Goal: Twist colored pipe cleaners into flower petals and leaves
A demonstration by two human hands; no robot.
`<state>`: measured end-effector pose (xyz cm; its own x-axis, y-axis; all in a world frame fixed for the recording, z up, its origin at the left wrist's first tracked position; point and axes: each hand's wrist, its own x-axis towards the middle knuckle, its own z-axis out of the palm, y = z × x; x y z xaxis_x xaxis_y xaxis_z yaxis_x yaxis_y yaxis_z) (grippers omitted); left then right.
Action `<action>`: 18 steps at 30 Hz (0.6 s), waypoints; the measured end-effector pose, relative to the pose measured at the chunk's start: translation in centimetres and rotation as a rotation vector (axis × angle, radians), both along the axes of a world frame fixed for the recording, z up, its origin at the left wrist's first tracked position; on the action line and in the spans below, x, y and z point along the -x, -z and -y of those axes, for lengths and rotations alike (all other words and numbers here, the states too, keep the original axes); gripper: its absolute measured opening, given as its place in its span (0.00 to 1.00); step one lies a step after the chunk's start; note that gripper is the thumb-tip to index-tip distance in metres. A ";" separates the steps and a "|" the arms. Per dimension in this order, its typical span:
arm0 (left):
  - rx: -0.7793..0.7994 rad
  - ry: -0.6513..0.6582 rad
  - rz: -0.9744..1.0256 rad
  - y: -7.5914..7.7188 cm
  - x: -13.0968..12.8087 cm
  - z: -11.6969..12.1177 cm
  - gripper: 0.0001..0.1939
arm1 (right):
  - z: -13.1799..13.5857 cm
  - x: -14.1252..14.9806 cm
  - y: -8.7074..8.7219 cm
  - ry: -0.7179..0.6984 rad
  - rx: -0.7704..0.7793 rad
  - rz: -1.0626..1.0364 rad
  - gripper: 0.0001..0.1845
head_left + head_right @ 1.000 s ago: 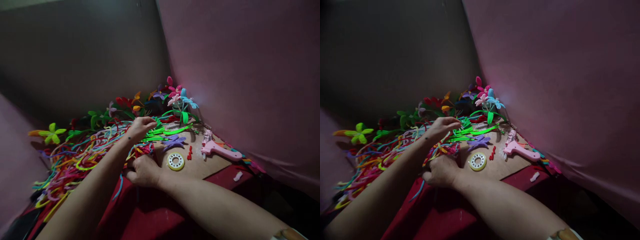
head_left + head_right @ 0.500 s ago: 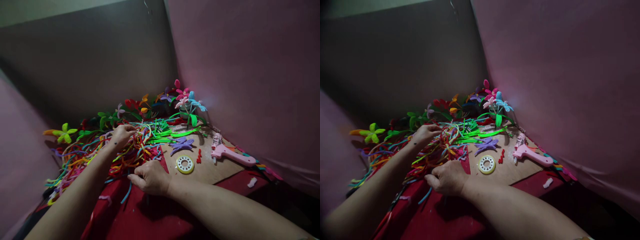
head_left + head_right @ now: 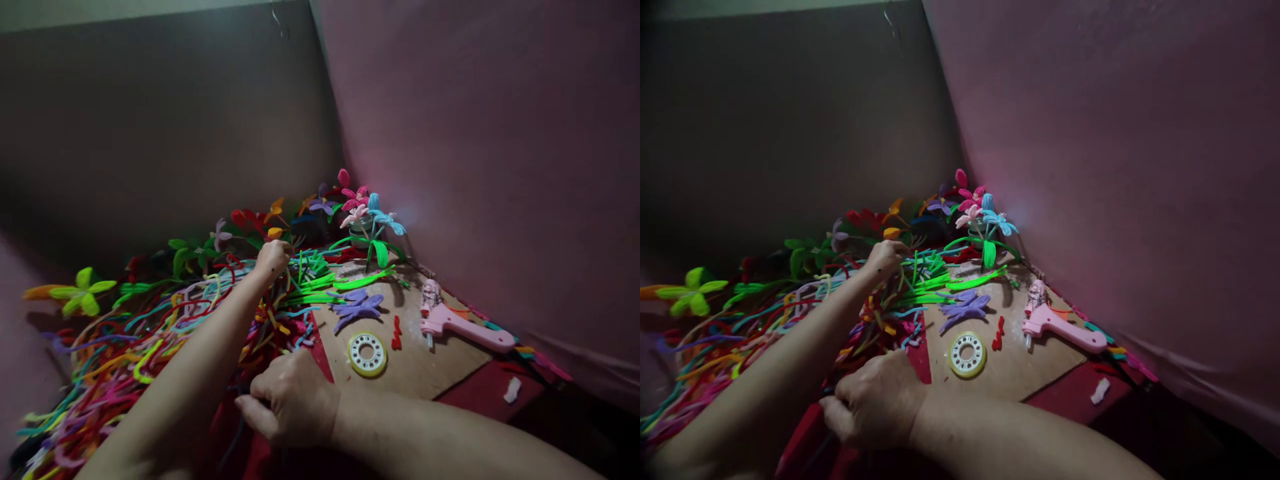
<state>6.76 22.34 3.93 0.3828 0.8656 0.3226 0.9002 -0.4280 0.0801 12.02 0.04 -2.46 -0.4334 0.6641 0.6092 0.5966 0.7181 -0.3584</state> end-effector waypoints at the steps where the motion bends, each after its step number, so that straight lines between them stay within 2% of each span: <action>1: 0.008 0.029 -0.014 0.2 -0.5 -0.6 0.17 | -0.1 0.1 0.1 -0.012 -0.028 -0.002 0.19; 7: 0.088 0.203 -0.065 0.3 -2.0 -1.9 0.18 | -0.2 0.5 0.6 -0.091 -0.115 -0.009 0.18; 12: 0.089 0.218 -0.038 0.2 -1.7 -1.7 0.17 | 0.0 0.7 0.4 -0.132 -0.060 0.036 0.16; 18: 0.139 0.188 -0.009 1.7 -0.9 -1.3 0.06 | 0.2 0.5 0.1 -0.157 0.000 0.055 0.17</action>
